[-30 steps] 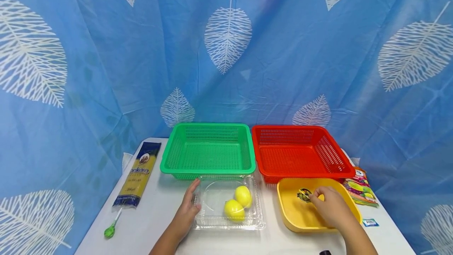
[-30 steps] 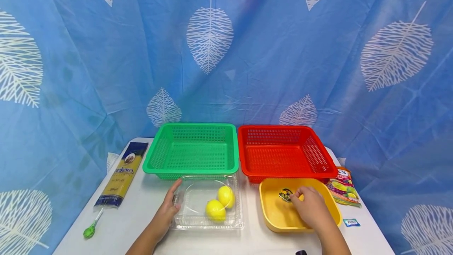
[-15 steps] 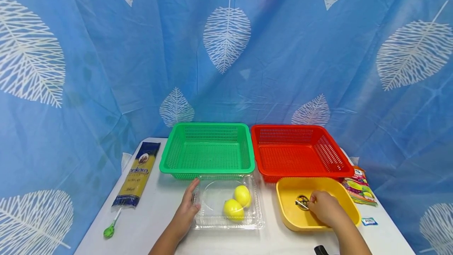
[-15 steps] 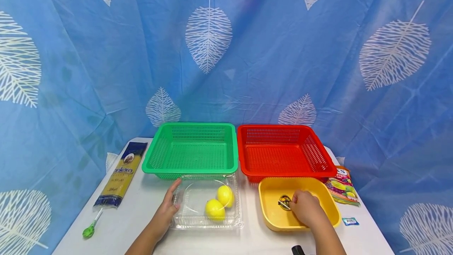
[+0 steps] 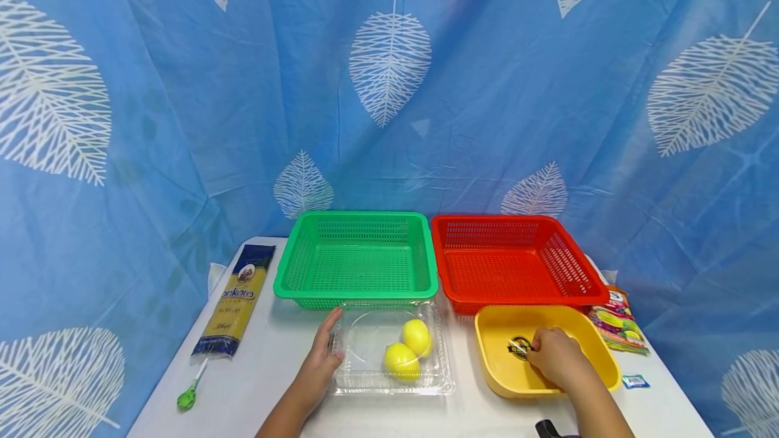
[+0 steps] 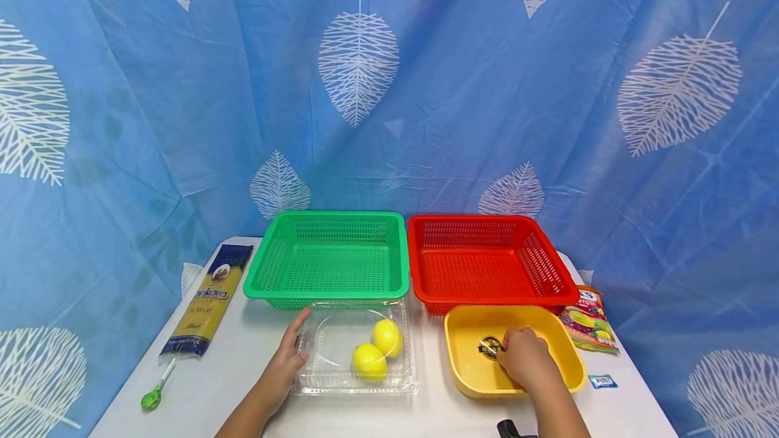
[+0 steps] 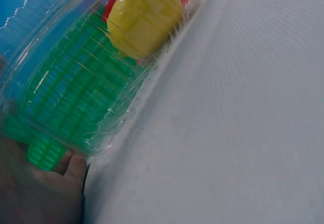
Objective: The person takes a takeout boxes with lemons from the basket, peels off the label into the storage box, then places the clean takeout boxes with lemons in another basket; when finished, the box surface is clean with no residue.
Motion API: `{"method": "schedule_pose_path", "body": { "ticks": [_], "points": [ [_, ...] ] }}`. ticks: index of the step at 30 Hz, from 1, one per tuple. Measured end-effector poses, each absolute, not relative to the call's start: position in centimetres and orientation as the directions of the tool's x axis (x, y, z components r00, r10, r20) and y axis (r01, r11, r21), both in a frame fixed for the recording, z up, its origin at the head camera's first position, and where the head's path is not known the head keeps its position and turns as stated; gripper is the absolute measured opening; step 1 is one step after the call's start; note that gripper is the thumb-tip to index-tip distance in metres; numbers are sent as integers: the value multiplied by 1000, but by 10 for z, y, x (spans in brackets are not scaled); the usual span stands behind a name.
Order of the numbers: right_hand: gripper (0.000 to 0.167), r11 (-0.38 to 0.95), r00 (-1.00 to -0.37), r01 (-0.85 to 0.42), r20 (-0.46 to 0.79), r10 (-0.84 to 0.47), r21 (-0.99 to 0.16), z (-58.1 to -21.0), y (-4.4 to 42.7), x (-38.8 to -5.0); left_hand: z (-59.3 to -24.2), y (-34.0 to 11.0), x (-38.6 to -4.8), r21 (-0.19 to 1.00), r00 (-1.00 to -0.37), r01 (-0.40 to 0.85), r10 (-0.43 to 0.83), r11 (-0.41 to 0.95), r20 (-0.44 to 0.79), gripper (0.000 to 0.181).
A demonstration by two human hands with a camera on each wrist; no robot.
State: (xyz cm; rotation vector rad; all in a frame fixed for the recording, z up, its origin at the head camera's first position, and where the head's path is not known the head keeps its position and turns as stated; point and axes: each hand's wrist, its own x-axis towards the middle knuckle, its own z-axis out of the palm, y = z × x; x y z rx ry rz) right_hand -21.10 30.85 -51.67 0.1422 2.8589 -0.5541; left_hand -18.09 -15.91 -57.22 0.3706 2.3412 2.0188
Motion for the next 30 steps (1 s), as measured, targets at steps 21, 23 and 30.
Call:
{"method": "schedule_pose_path", "body": {
  "ticks": [21, 23, 30],
  "points": [
    [46, 917, -959, 176, -273, 77, -358, -509, 314, -212, -570, -157, -179, 978, -982, 101, 175, 184, 69, 79],
    [50, 913, -963, 170, -258, 75, -371, -503, 318, -212, -569, -157, -179, 978, -982, 100, 175, 182, 68, 79],
    [70, 907, -988, 127, -132, 80, -402, -457, 329, -211, -567, -159, -179, 980, -982, 91, 180, 180, 58, 79]
  ]
}}
